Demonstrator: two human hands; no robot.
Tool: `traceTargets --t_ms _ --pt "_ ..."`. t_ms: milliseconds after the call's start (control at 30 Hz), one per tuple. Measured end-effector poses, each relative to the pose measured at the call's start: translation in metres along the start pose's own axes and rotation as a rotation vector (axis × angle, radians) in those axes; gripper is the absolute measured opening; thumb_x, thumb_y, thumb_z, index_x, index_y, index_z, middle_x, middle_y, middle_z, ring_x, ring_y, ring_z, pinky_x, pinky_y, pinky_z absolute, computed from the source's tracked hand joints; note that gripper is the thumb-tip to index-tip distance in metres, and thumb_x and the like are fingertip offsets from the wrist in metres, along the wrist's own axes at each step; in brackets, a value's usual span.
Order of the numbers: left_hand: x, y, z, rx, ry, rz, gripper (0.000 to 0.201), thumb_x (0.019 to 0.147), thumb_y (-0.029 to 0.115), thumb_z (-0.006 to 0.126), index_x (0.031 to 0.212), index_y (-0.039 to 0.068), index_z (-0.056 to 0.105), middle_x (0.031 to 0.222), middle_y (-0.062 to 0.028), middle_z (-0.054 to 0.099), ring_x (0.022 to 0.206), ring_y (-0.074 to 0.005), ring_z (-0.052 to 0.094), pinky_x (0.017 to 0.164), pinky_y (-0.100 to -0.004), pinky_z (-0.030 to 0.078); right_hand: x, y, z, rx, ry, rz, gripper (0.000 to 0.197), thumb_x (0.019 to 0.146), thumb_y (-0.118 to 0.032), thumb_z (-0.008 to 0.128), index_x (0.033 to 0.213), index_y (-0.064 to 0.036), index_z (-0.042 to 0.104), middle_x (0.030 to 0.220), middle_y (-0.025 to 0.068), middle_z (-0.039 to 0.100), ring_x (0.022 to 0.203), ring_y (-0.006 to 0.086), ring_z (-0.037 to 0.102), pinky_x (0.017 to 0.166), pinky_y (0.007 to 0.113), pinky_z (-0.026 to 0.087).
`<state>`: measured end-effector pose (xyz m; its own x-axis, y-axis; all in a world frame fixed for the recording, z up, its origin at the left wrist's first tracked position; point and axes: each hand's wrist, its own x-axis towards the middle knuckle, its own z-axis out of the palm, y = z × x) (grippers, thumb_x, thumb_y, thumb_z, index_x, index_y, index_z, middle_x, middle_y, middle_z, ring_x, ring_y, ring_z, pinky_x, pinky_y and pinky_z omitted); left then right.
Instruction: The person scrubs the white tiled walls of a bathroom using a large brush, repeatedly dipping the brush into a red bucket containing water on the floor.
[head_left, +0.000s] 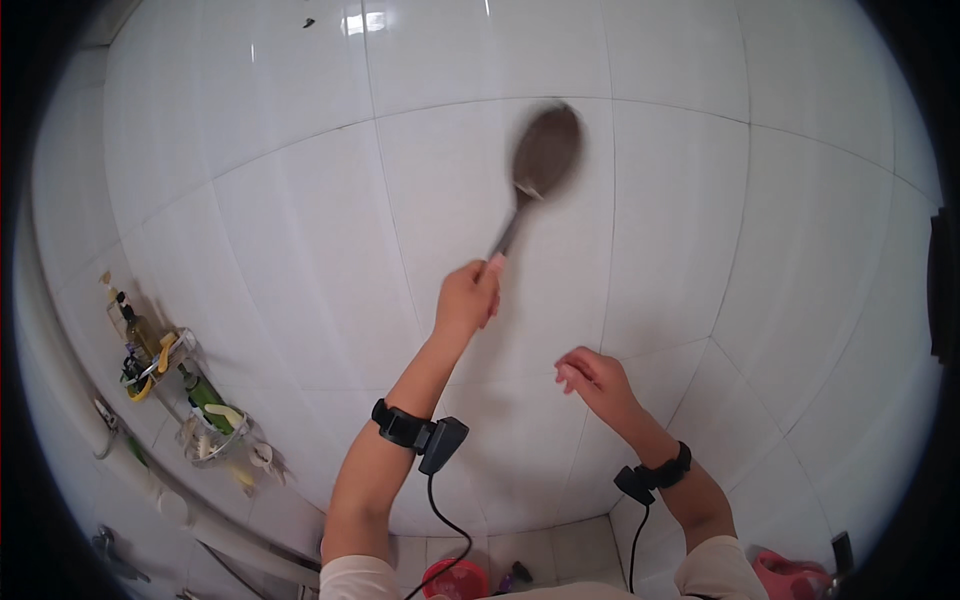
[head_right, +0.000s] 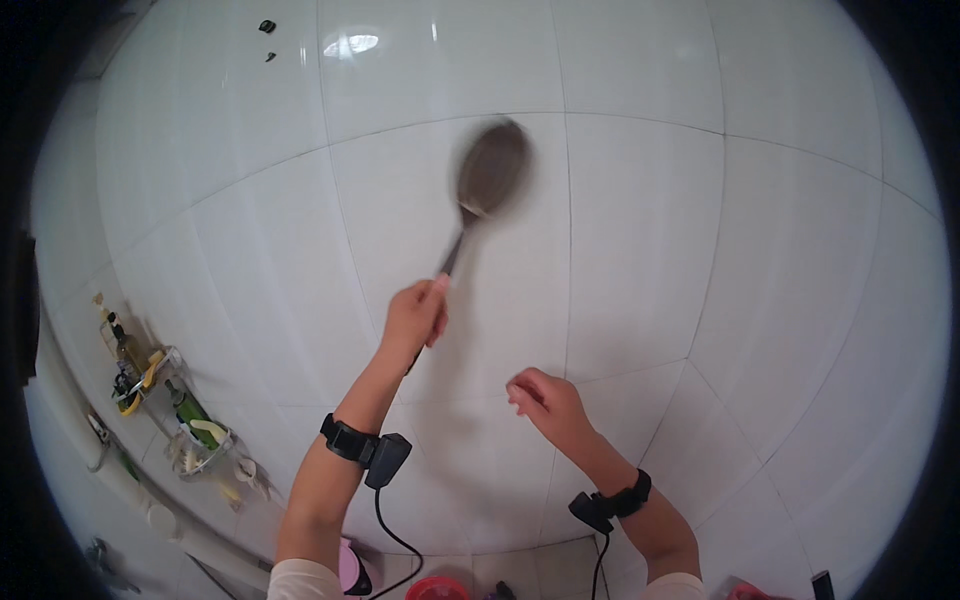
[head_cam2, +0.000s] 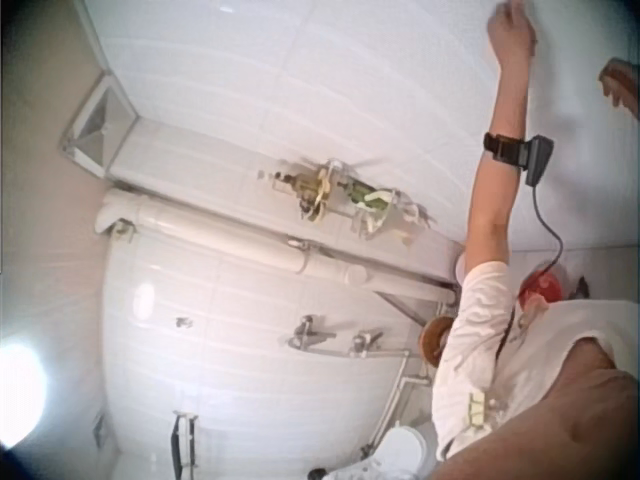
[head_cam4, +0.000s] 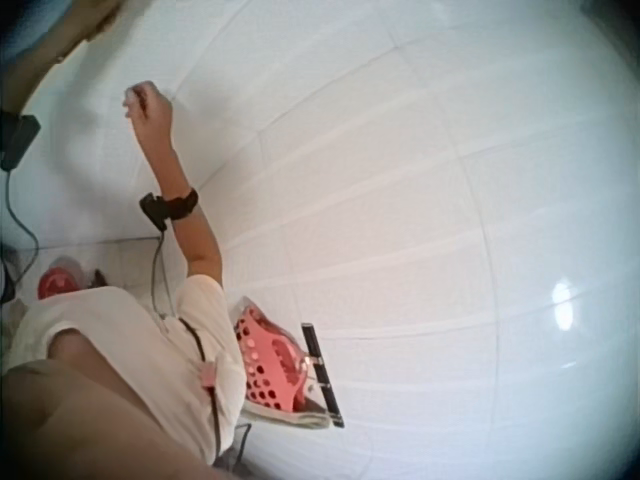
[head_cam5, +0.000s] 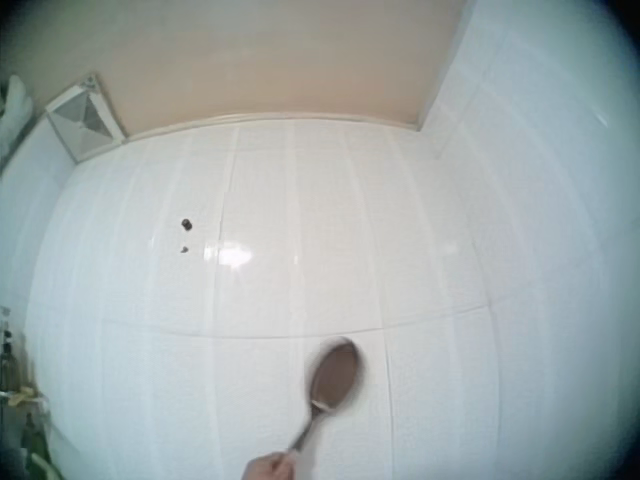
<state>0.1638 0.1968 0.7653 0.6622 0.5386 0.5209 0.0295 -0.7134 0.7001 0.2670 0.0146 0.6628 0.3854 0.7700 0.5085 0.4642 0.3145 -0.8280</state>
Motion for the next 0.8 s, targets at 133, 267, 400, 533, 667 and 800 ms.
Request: traceTargets --t_ms 133,267,400,533,667,800 --pt "-0.001 0.029 -0.003 -0.686 0.058 -0.050 0.037 0.090 0.038 0.040 0.073 0.005 0.046 0.054 -0.0039 0.048 0.042 -0.0119 0.043 0.042 -0.0246 0.037 0.030 -0.012 0.022 0.012 0.069 -0.116 0.017 0.086 -0.015 0.050 0.091 0.0007 0.049 0.076 0.0056 0.057 0.065 0.0117 0.054 0.060 0.024 0.044" --pt "-0.004 0.041 0.022 -0.850 -0.008 -0.076 0.035 0.090 0.036 0.040 0.079 0.004 0.047 0.064 -0.0048 0.053 0.051 -0.0122 0.048 0.049 -0.0242 0.041 0.066 -0.027 0.038 0.264 0.052 -0.169 0.018 0.088 -0.015 0.047 0.095 0.0013 0.047 0.079 0.0053 0.056 0.071 0.0110 0.054 0.067 0.024 0.044" --pt "-0.006 0.042 0.023 -0.818 0.025 -0.093 0.034 0.089 0.035 0.044 0.080 0.004 0.051 0.067 -0.0033 0.054 0.053 -0.0106 0.048 0.048 -0.0233 0.040 0.086 -0.035 0.037 0.349 0.026 -0.096 0.015 0.088 -0.013 0.046 0.094 0.0011 0.047 0.071 0.0034 0.054 0.058 0.0095 0.051 0.053 0.023 0.041" --pt "-0.010 0.036 0.019 -0.728 -0.114 -0.142 0.031 0.087 0.033 0.049 0.086 0.004 0.056 0.071 -0.0012 0.056 0.060 -0.0087 0.049 0.053 -0.0226 0.040 0.090 -0.044 0.034 0.281 0.152 -0.167 0.019 0.086 -0.013 0.048 0.100 0.0002 0.046 0.068 0.0026 0.053 0.053 0.0088 0.048 0.048 0.023 0.040" --pt "-0.019 0.012 0.009 -0.563 0.080 0.143 0.030 0.087 0.028 0.051 0.100 0.002 0.057 0.090 -0.0057 0.060 0.079 -0.0111 0.055 0.070 -0.0216 0.040 0.093 -0.051 -0.002 -0.191 0.440 -0.284 0.045 0.078 -0.013 0.058 0.120 -0.0091 0.043 0.073 0.0057 0.051 0.059 0.0124 0.048 0.056 0.026 0.042" --pt "-0.053 -0.036 -0.038 -0.454 0.160 0.122 0.020 0.085 0.010 0.052 0.101 -0.003 0.055 0.093 -0.0091 0.060 0.085 -0.0151 0.056 0.077 -0.0262 0.045 0.100 -0.064 -0.079 -0.331 0.656 -0.355 0.043 0.086 -0.012 0.047 0.127 -0.0068 0.038 0.074 0.0030 0.054 0.055 0.0096 0.047 0.054 0.023 0.041"
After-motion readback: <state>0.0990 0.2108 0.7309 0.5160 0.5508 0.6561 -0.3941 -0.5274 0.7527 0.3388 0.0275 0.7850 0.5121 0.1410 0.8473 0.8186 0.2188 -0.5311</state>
